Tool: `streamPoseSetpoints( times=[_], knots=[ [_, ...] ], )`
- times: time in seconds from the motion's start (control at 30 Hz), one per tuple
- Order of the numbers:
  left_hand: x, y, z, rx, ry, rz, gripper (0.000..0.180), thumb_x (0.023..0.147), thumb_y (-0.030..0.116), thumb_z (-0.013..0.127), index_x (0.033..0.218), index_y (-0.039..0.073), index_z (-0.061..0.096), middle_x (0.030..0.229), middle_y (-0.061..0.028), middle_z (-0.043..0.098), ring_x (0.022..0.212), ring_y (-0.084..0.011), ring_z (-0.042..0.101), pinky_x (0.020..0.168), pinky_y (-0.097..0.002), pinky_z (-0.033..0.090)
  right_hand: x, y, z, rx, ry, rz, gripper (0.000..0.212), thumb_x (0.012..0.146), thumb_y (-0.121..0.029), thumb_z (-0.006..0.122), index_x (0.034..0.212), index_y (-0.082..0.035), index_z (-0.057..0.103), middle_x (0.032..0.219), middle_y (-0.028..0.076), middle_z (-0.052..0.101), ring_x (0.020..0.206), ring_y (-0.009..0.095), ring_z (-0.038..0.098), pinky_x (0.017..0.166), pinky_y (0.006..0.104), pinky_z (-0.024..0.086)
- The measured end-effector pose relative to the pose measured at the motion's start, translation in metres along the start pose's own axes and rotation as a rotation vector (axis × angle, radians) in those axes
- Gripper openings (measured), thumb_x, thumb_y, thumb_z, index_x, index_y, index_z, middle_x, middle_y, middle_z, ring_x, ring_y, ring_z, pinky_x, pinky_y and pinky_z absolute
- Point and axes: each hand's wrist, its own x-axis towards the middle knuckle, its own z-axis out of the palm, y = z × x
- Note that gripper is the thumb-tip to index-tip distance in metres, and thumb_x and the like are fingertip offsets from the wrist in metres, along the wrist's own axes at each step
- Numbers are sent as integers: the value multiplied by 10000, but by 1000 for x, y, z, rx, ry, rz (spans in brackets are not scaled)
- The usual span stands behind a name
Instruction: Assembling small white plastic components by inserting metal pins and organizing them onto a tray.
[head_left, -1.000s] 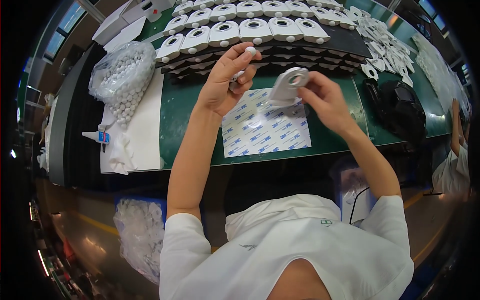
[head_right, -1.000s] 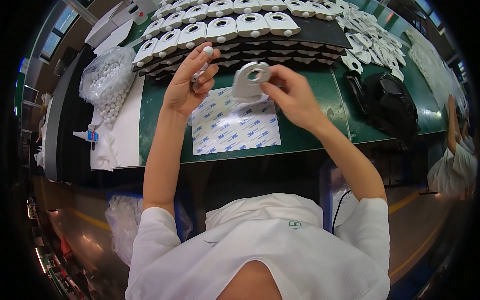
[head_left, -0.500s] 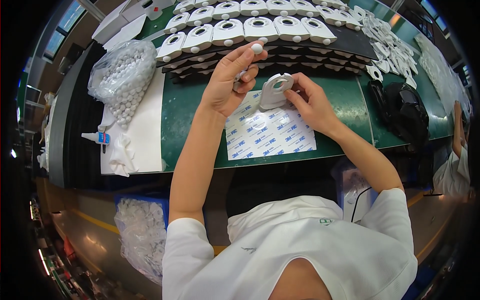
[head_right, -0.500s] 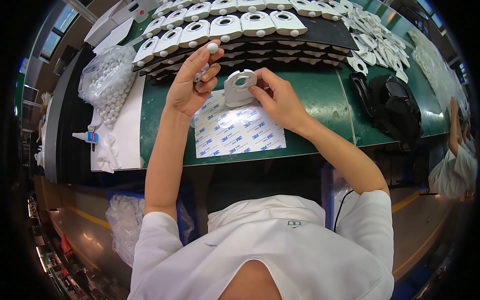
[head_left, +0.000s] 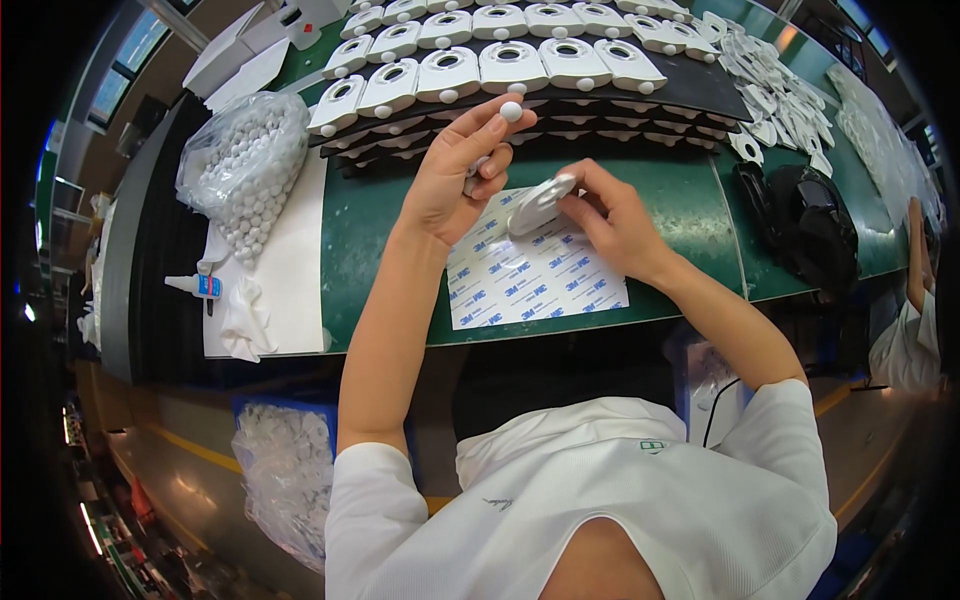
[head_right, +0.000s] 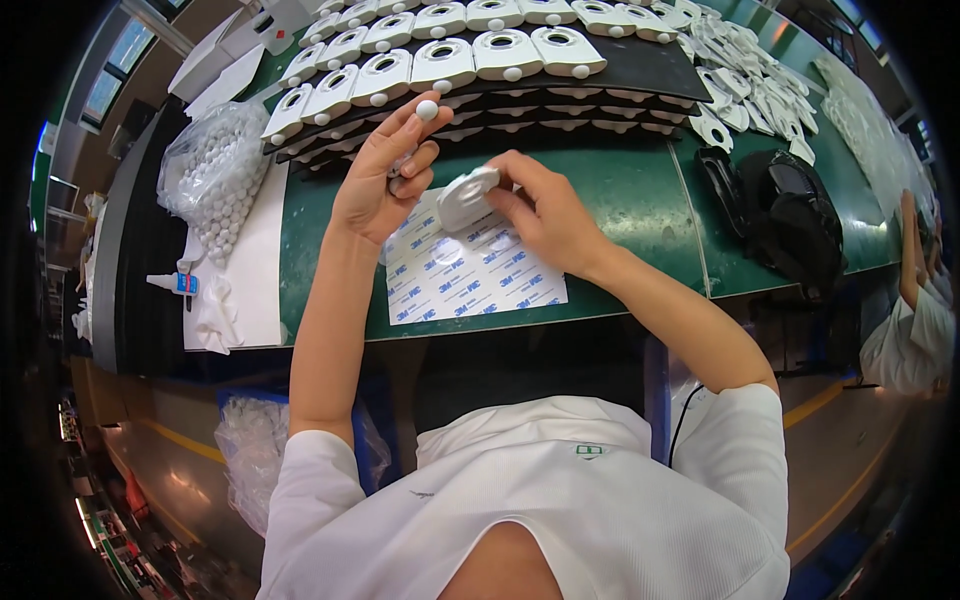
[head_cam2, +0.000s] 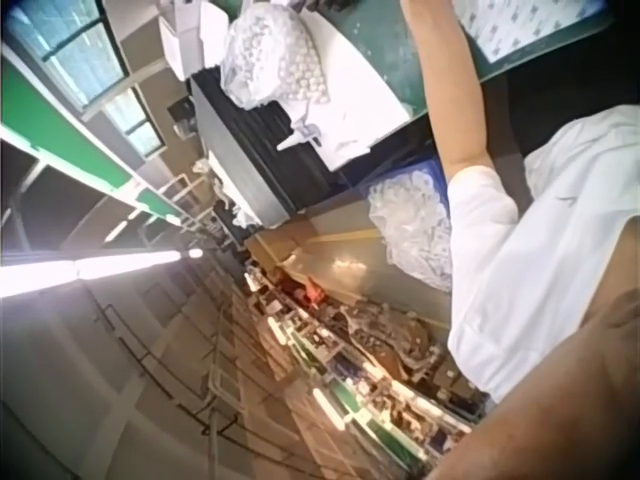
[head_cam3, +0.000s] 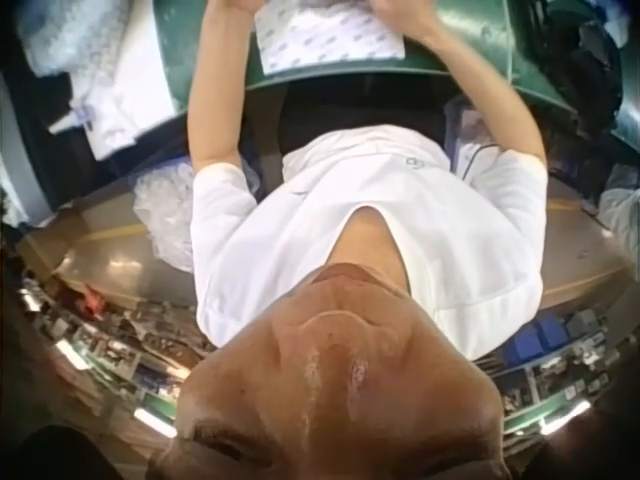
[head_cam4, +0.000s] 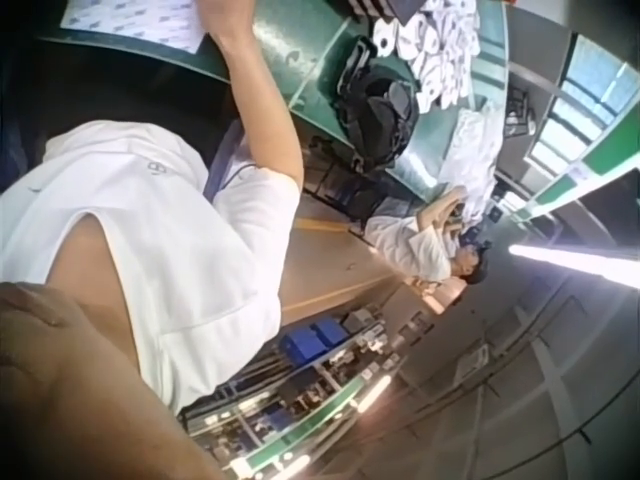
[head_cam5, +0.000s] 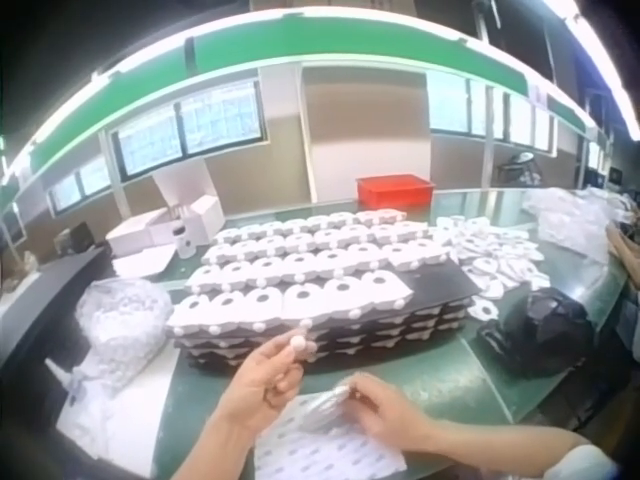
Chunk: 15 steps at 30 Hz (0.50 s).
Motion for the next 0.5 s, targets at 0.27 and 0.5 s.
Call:
streamPoseSetpoints(
  times=[0.27,0.5],
  knots=[
    [-2,-4,4,170,14,-22,232,794,127,649,996,43,574,777,0,552,521,-14,359,404,-148,237,4,9,-29,924,-2,241,230,905,-150,493,1127,-95,476,1083,27,546,970,116,515,763,252,428],
    [-6,-8,13,326,27,-89,369,727,89,706,1071,54,580,816,24,577,513,-5,364,422,-153,243,3,12,-33,1040,36,234,241,907,-168,489,1139,-104,474,1122,35,540,1007,133,517,807,267,427]
  ],
)
